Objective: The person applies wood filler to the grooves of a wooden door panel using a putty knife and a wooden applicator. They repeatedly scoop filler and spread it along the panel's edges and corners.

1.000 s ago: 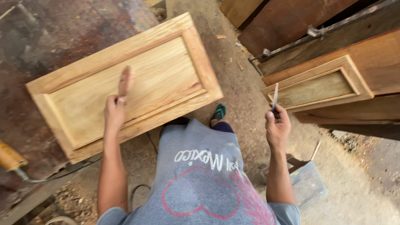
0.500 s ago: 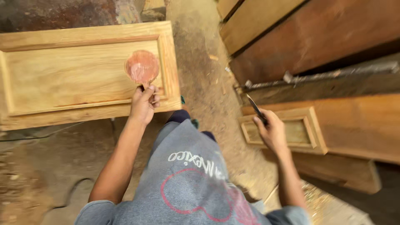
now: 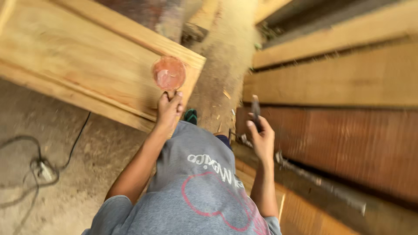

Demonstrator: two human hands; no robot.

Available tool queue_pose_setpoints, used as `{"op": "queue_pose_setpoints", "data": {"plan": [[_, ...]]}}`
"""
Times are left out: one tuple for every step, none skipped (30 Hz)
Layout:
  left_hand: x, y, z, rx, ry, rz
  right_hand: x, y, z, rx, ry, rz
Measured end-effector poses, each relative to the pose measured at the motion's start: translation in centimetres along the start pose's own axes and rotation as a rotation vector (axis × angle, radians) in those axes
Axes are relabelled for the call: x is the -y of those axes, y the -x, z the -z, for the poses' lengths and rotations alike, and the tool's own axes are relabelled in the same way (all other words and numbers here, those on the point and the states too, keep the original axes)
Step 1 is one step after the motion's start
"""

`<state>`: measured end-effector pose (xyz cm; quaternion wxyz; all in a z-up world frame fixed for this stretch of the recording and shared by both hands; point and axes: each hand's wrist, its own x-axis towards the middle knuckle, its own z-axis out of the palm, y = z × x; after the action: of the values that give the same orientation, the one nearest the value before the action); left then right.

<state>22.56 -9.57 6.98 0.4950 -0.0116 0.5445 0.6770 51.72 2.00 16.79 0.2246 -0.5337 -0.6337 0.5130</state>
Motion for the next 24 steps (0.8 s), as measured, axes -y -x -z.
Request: {"op": "queue_pose_setpoints", "data": {"plan": [[0.0,-0.2,-0.1,-0.044,0.040,-0.041,-0.4,-1.5,-0.1,0.023,-0.061,-0.059],[0.1,-0.4,-0.2,-0.086,0.030,-0.096,-0.7,-3.3,0.2,0.037,-0.115,-0.115],[0.3,-0.4,-0.1,-0.131,0.019,-0.149,-1.0,-5.4,0.4,0.052,-0.165,-0.174],[0.3,-0.7,0.4,-0.176,0.009,-0.201,-1.1,-7.9,-0.1,0.115,-0.155,-0.140],[0.2,-1.6,1.1,-0.234,0.017,-0.272,-1.2,-10.5,-1.0,0.178,-0.145,-0.107],[0.6,-1.1,2.1,-0.308,0.021,-0.322,-1.4,-12.0,-1.3,0.249,-0.128,-0.095],[1.2,-0.4,3.0,-0.382,0.024,-0.371,-1.7,-13.9,-1.9,0.320,-0.104,-0.097],[2.0,0.0,3.7,-0.507,-0.023,-0.402,-1.9,-16.4,-3.0,0.385,-0.079,-0.097],[2.8,0.8,4.4,-0.633,-0.071,-0.427,-2.1,-18.8,-4.1,0.449,-0.053,-0.096],[3.8,1.5,5.0,-0.735,-0.040,-0.476,-2.3,-21.1,-5.3,0.510,-0.025,-0.080],[5.0,2.4,5.4,-0.839,-0.010,-0.524,-2.4,-23.1,-6.4,0.571,0.003,-0.064],[6.6,3.3,5.3,-0.938,0.003,-0.603,-2.4,-25.0,-7.5,0.638,0.034,-0.046],[8.4,4.0,4.8,-1.039,0.012,-0.681,-2.2,-26.9,-8.6,0.696,0.096,-0.004],[9.8,4.6,4.7,-1.123,0.006,-0.762,-1.8,-28.4,-9.8,0.737,0.142,0.038],[11.7,5.4,4.1,-1.199,0.075,-0.799,-1.4,-29.5,-10.7,0.777,0.188,0.082],[13.4,5.5,3.5,-1.257,0.145,-0.849,-1.0,-30.5,-11.5,0.810,0.200,0.104],[15.0,5.2,3.2,-1.312,0.217,-0.899,-0.7,-31.6,-12.5,0.842,0.211,0.126],[16.2,4.7,3.4,-1.339,0.232,-0.940,-0.4,-32.1,-13.6,0.880,0.224,0.144],[17.3,3.9,3.9,-1.365,0.247,-0.980,0.1,-33.0,-15.4,0.906,0.283,0.149],[19.6,4.0,2.9,-1.397,0.263,-0.984,-0.2,-33.5,-15.9,0.927,0.367,0.128],[21.6,3.9,1.8,-1.415,0.266,-0.966,-0.8,-33.4,-15.9,0.946,0.452,0.110],[22.1,2.7,2.1,-1.417,0.265,-0.977,-1.1,-33.6,-16.7,0.980,0.448,0.125],[22.6,2.1,2.0,-1.420,0.263,-0.988,-1.3,-33.7,-17.5,1.013,0.445,0.141],[22.5,1.4,2.3,-1.378,0.369,-0.967,-1.4,-33.9,-18.5,1.039,0.427,0.162]]}}
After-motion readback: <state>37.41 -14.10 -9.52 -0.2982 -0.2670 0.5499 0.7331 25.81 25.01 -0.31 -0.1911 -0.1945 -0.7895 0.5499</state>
